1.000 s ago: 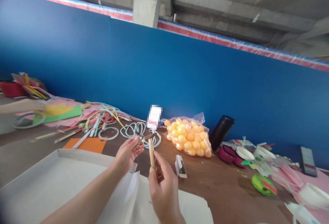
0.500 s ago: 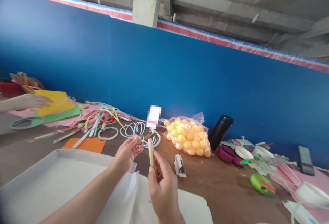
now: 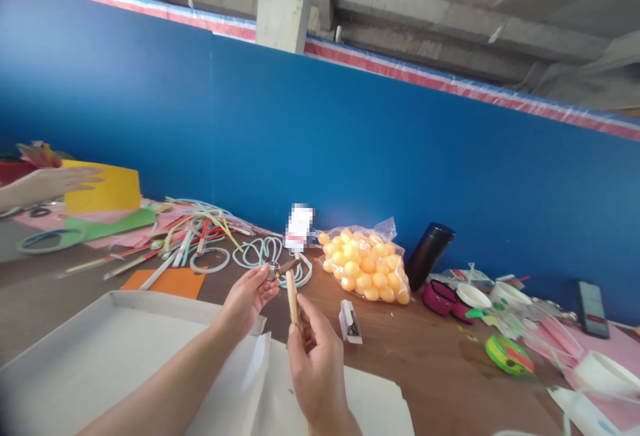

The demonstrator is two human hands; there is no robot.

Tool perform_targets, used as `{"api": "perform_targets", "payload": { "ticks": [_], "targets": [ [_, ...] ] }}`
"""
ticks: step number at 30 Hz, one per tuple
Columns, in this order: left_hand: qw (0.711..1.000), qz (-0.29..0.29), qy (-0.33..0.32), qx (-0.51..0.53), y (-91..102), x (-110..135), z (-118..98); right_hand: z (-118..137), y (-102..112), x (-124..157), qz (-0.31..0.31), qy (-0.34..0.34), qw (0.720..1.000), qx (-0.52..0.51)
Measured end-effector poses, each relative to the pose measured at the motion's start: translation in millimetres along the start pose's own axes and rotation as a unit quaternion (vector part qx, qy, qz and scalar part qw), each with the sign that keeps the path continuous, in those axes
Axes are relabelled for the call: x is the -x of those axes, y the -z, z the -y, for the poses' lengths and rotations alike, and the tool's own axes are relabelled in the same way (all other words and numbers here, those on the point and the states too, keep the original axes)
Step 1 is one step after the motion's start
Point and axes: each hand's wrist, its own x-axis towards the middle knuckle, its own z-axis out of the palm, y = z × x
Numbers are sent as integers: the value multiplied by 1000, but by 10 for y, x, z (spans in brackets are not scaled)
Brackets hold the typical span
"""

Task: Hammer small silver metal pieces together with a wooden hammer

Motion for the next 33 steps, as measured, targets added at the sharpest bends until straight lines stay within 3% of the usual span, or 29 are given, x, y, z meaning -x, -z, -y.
{"api": "perform_targets", "payload": {
  "ticks": [8, 18, 22, 27, 33],
  "targets": [
    [1000, 25, -2, 10, 19, -1, 12, 78, 42, 12, -47, 10, 999, -15],
    [1000, 20, 5, -18, 14, 4, 12, 38, 2, 43, -1, 18, 1000, -9],
    [1000, 19, 7, -23, 13, 14, 11, 23, 1, 51, -22, 13, 1000, 3],
    [1000, 24, 2, -15, 12, 24, 11, 32, 10, 37, 3, -3, 1000, 14],
    [1000, 24, 2, -20, -1, 22, 1, 36, 18, 31, -31, 7, 999, 16]
  ]
}}
